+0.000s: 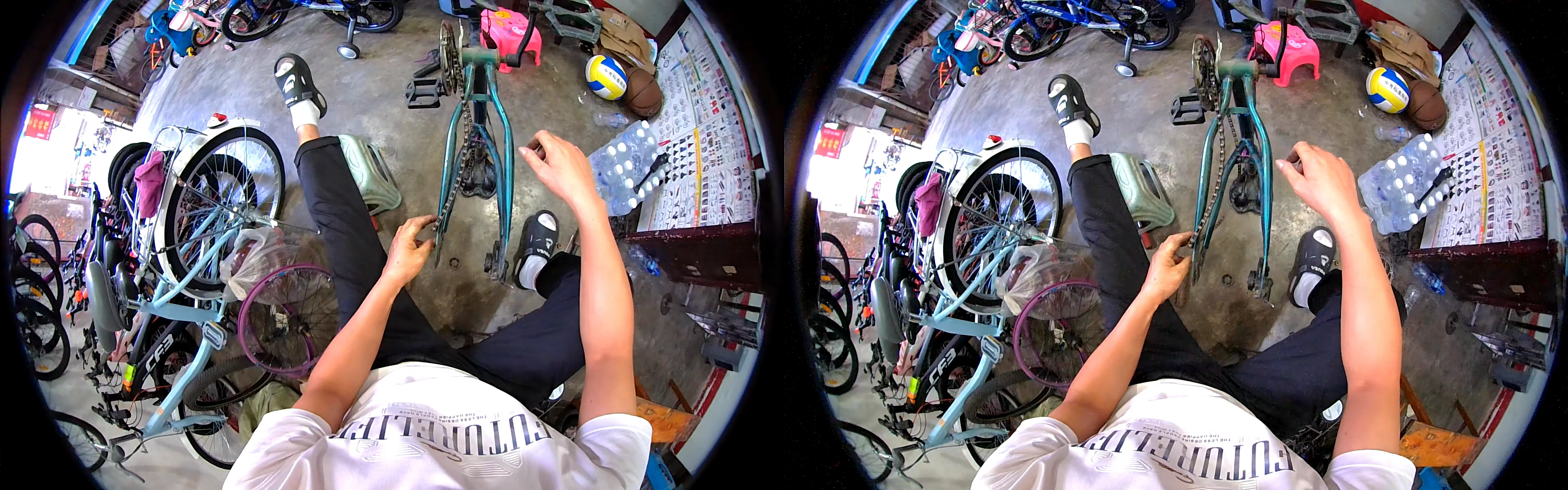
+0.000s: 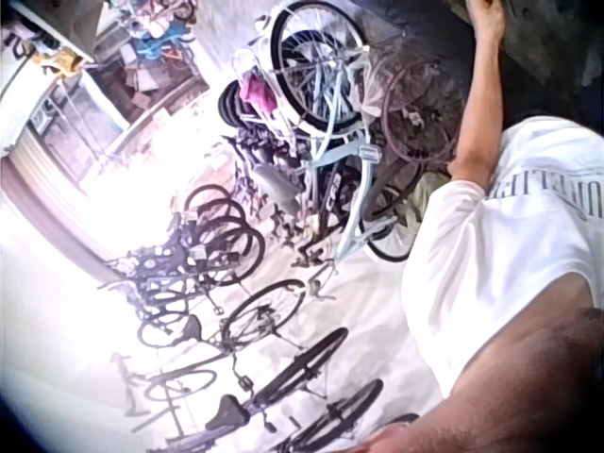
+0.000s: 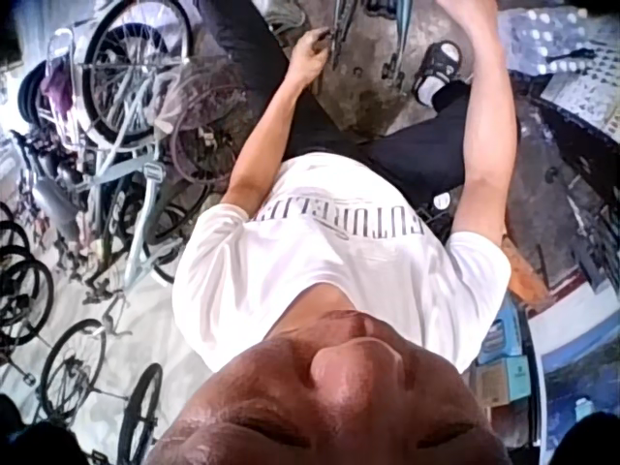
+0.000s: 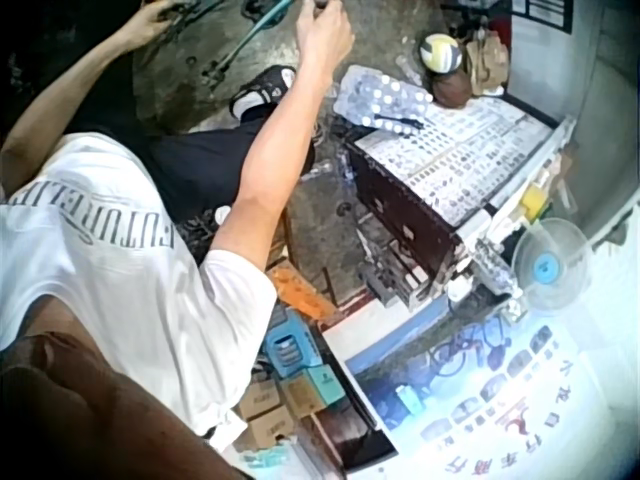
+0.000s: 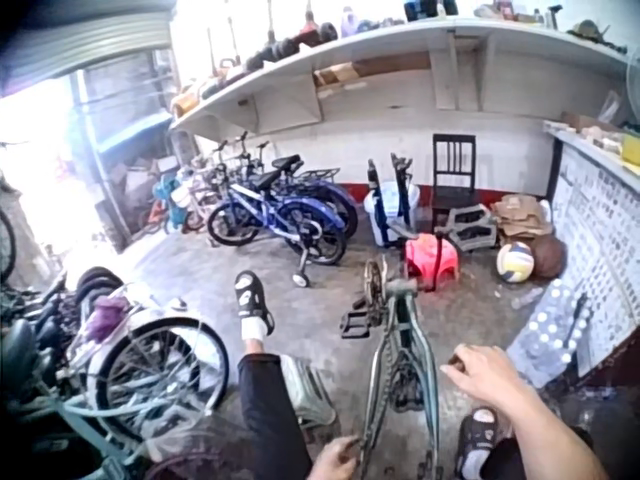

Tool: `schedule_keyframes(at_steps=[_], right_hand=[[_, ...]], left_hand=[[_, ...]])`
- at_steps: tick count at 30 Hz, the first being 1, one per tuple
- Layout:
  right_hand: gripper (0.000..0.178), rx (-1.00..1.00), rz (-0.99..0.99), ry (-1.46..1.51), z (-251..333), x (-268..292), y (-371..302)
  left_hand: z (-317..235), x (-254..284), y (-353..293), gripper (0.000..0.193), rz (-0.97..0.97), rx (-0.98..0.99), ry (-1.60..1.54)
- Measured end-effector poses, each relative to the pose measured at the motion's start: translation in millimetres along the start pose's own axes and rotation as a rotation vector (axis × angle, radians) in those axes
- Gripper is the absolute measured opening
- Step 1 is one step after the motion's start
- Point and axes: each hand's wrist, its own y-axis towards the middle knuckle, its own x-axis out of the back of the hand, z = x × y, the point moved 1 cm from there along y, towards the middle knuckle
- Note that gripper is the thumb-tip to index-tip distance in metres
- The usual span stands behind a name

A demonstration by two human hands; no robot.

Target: The person removes a bicycle wheel, then handles a bicycle chain and works on a derailleur by hand.

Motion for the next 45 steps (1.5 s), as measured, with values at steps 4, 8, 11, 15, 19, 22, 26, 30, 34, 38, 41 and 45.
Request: schedule_keyframes(at_steps=[4,8,11,15,19,22,26,30,34,38,41,45], right_hand=[[0.037,-0.009,0.003,-0.029,-5,-7,0],[0.037,-0.016,-0.006,-0.005,1,-8,5],[0.037,-0.035,-0.004,0.015,-2,-7,4],[0.036,-0.023,-0.041,0.015,-4,-6,5],[0.035,-0.019,-0.076,0.056,-5,-6,6],[0.034,-0.022,-0.1,0.068,0,-4,1],[0.033,0.008,-0.088,0.078,12,3,0],[0.03,0.072,-0.169,0.132,21,5,0],[0.03,0.124,-0.196,0.238,38,3,-5],[0.039,0.05,-0.003,0.303,49,-16,-9],[0.053,-0.069,0.175,0.335,60,-24,-10],[0.058,-0.081,0.19,0.364,58,-27,-4]], left_hand=[[4,-1,0,0.039,0.004,-0.018,0.123],[5,5,-8,0.03,-0.009,0.057,0.154],[-12,17,-26,0.027,0.039,0.154,0.205],[-43,33,-51,0.028,0.128,0.182,0.212],[-59,38,-73,0.022,0.166,0.251,-0.016],[-98,37,-85,0.019,0.214,0.292,-0.26],[-116,20,-93,0.018,0.248,0.19,-0.265],[-132,7,-80,0.024,0.311,0.187,-0.059],[-138,5,-63,0.033,0.385,0.166,0.052],[-136,0,-55,0.037,0.394,0.002,0.089],[-150,2,-52,0.039,0.44,-0.084,0.122],[-158,6,-50,0.04,0.511,-0.131,0.101]])
